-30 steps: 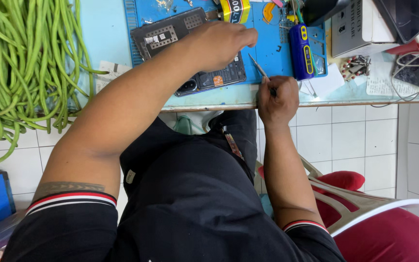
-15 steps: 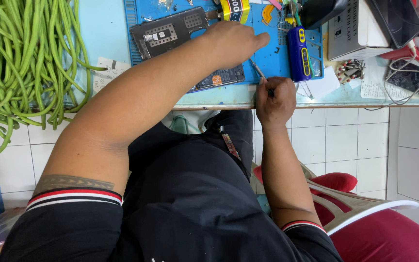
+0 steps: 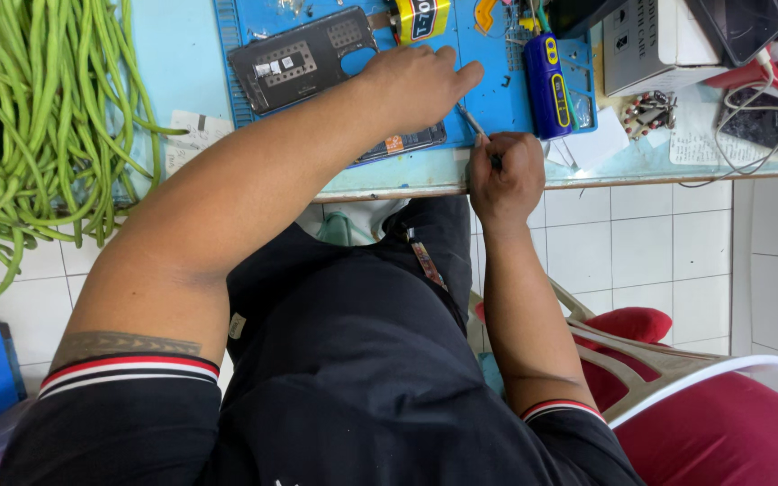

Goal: The person disassembles a mobile phone on a workbench, using a thin pry tool to separate the rear casing from the chassis and removing internal components by hand.

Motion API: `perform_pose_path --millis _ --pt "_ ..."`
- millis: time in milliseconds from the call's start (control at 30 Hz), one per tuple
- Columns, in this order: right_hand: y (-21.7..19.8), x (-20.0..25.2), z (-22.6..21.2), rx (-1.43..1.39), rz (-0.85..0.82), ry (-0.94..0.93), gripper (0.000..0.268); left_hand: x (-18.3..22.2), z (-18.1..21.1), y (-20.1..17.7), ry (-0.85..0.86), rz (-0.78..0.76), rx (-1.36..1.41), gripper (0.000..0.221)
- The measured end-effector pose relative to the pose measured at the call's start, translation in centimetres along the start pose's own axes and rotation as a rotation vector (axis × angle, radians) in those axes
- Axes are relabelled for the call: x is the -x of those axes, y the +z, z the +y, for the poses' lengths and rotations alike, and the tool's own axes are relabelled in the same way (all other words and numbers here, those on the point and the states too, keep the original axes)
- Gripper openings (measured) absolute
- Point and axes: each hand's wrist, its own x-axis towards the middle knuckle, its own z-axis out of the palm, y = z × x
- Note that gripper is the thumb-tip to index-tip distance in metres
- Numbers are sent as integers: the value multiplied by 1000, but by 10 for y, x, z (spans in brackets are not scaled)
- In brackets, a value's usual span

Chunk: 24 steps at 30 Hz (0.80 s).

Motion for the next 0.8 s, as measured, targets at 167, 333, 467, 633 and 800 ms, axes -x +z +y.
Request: perform_pose_path --millis 167,333,467,633,800 --pt "-1 0 -1 -3 3 8 28 -2 -8 -3 -5 -22 63 35" --pt "-1 -1 -1 -7 25 -1 28 -2 -13 -18 -9 -41 168 48" --pt "-1 1 0 -4 8 14 27 23 -40 -40 -28 52 211 59" --pt "1 1 0 -8 11 -12 25 71 -74 -61 -174 81 168 49" --pt "3 5 2 17 1 6 27 93 -78 -52 -245 181 59 47"
